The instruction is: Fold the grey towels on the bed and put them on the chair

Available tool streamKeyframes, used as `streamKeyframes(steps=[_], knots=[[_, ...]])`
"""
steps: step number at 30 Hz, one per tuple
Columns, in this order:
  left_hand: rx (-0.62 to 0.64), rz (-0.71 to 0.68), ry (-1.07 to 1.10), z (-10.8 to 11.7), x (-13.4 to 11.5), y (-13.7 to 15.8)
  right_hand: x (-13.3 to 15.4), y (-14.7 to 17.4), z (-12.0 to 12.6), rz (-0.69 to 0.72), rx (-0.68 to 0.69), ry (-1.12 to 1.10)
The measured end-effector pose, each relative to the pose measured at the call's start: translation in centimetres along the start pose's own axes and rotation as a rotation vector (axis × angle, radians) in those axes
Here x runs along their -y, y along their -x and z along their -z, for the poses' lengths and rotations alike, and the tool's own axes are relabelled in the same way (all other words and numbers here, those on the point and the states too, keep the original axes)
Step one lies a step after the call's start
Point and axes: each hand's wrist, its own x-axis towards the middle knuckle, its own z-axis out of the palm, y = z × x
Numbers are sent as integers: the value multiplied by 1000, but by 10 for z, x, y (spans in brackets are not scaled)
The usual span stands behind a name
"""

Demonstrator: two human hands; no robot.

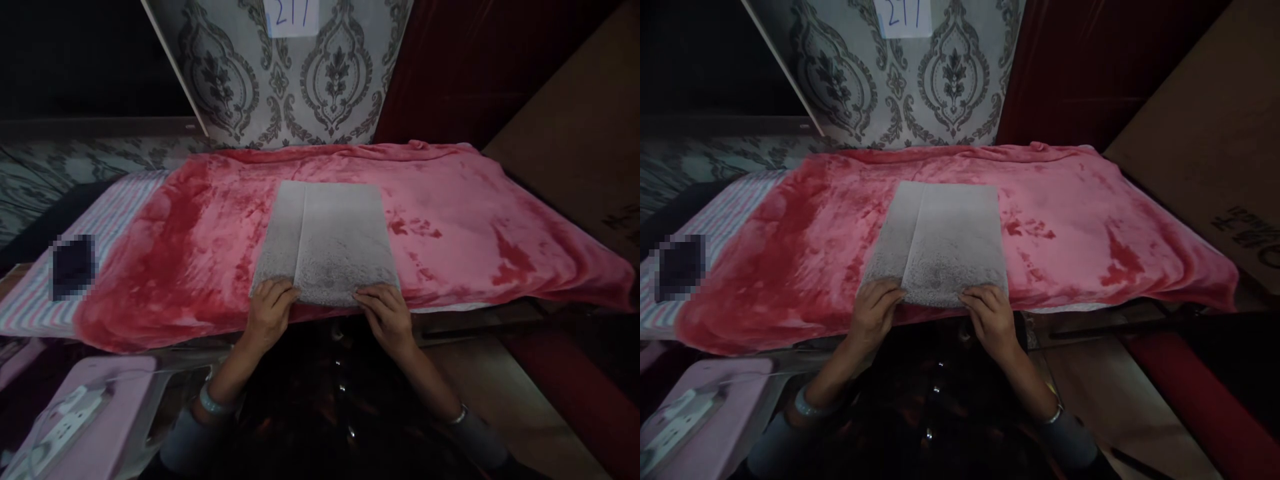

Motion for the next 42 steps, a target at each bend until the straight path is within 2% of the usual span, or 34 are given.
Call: streamKeyframes(steps=[6,11,18,24,27,30,33,38,42], knots=[[19,6,-52,-5,-1,4,1,2,2,-4,11,36],[-48,48,-13,-4,-2,1,3,1,5,-19,1,80],[-8,-10,-48,-3,-1,1,4,2,2,-9,6,84],[42,113,144,14,-6,-8,7,-2,10,-35,25,-2],[118,251,192,18,-8,-27,7,-7,13,-47,-11,-25],[244,425,98,11,-10,-52,6,-10,11,-60,-44,-10],[316,502,-11,-5,-9,-72,4,-12,8,-86,-32,12],[242,443,17,-26,-3,-79,4,-12,6,-83,-35,29],[208,420,43,-30,0,-73,5,-10,5,-93,-27,38]])
